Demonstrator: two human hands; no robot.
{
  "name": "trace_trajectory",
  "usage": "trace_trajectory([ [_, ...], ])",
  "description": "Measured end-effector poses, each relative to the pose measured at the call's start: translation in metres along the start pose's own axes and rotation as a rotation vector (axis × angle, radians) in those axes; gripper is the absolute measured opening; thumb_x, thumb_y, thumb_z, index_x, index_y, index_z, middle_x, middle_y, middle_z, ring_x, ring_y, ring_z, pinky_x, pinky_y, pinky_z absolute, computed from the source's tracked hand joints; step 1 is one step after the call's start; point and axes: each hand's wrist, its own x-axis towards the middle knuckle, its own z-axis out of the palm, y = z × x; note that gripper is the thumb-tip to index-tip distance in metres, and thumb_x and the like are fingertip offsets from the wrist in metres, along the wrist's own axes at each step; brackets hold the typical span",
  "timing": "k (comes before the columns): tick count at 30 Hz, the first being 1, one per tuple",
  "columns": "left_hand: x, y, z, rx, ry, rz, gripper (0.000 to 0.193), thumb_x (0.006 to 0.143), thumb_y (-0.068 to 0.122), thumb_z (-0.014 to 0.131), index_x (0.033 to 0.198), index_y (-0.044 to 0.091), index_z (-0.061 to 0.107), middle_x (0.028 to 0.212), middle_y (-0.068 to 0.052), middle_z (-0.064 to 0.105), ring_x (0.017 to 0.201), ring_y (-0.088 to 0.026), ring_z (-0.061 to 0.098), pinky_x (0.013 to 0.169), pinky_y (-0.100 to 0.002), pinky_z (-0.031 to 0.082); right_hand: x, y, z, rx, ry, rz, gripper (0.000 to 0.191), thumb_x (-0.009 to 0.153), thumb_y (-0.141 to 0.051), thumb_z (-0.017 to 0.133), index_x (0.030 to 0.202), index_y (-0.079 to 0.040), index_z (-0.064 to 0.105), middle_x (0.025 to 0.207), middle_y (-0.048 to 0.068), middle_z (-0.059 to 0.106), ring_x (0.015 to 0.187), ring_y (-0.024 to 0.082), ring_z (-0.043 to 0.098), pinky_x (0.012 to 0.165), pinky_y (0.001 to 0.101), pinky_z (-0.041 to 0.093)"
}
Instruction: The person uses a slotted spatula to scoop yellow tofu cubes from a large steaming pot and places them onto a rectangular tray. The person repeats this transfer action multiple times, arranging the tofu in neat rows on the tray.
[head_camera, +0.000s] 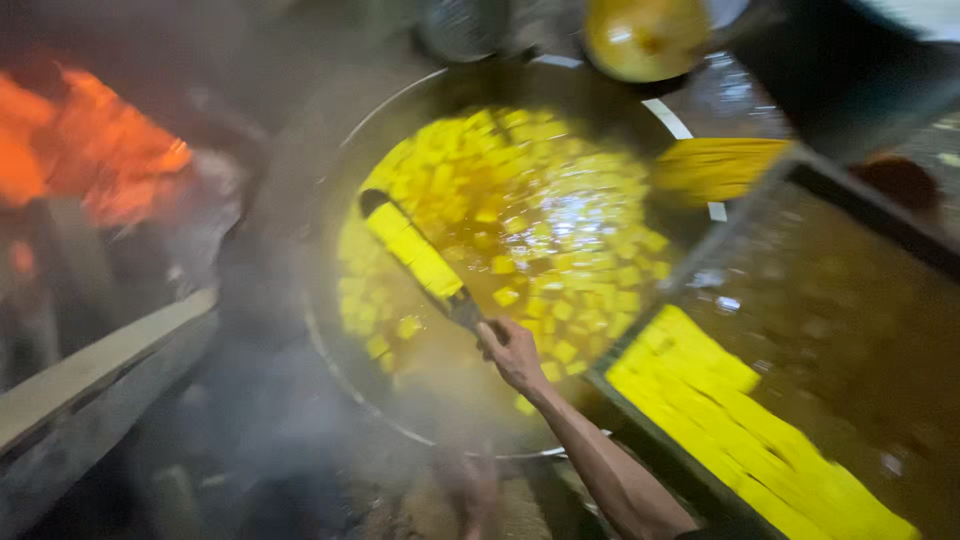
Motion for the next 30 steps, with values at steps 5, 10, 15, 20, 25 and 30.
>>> trace_trajectory([
  [5, -0.030, 0.013, -0.007, 0.103, -0.005, 0.029, 0.063, 0.097, 0.039, 0.063, 0.146, 0.002, 0.047, 0.151, -0.024, 0.049, 0.141, -0.043, 0.044, 0.117, -0.059, 0.032, -0.108, -0.017, -0.146, -0.109, 0.061, -0.081, 0.035, 0.097, -0.037, 0.066, 0.109, -0.005, 0.073, 0.078, 0.005, 0.074, 0.067, 0.012, 0.069, 0.063, 0.0297, 0.055],
  [10, -0.076, 0.052, -0.016, -0.057, 0.137, 0.258, 0.061, 0.098, 0.037, 0.063, 0.146, 0.001, 0.049, 0.150, -0.023, 0.051, 0.139, -0.044, 0.046, 0.117, -0.059, 0.034, -0.263, 0.023, -0.310, -0.385, 0.275, 0.038, 0.036, 0.094, -0.040, 0.070, 0.108, -0.008, 0.077, 0.074, 0.004, 0.074, 0.063, 0.013, 0.067, 0.058, 0.0285, 0.052],
  [15, -0.124, 0.139, -0.005, -0.285, 0.157, 0.499, 0.058, 0.101, 0.033, 0.063, 0.147, 0.001, 0.048, 0.148, -0.025, 0.052, 0.140, -0.041, 0.047, 0.119, -0.058, 0.033, -0.426, 0.078, -0.468, -0.682, 0.406, 0.337, 0.050, 0.093, -0.055, 0.061, 0.121, -0.014, 0.073, 0.089, 0.005, 0.077, 0.058, 0.013, 0.064, 0.050, 0.0300, 0.052],
  [20, -0.160, 0.234, 0.021, -0.413, 0.124, 0.665, 0.058, 0.100, 0.032, 0.062, 0.146, 0.000, 0.047, 0.147, -0.024, 0.053, 0.140, -0.040, 0.048, 0.121, -0.055, 0.035, -0.488, 0.114, -0.573, -0.860, 0.419, 0.286, 0.062, 0.093, -0.062, 0.059, 0.120, -0.009, 0.074, 0.091, 0.011, 0.078, 0.066, 0.017, 0.071, 0.062, 0.0344, 0.058],
  [25, -0.194, 0.288, 0.029, -0.464, 0.130, 0.688, 0.055, 0.098, 0.029, 0.066, 0.141, -0.001, 0.051, 0.143, -0.023, 0.056, 0.134, -0.040, 0.052, 0.114, -0.052, 0.040, -0.462, 0.131, -0.596, -0.981, 0.352, 0.166, 0.054, 0.095, -0.058, 0.063, 0.114, -0.009, 0.075, 0.089, 0.014, 0.076, 0.073, 0.024, 0.071, 0.067, 0.0397, 0.058],
  [30, -0.228, 0.307, 0.030, -0.448, 0.120, 0.674, 0.051, 0.096, 0.023, 0.068, 0.138, -0.002, 0.054, 0.139, -0.023, 0.058, 0.133, -0.041, 0.052, 0.114, -0.053, 0.040, -0.443, 0.143, -0.583, -1.099, 0.334, 0.091, 0.038, 0.102, -0.048, 0.062, 0.103, -0.011, 0.071, 0.086, 0.007, 0.073, 0.071, 0.020, 0.070, 0.062, 0.0321, 0.058],
])
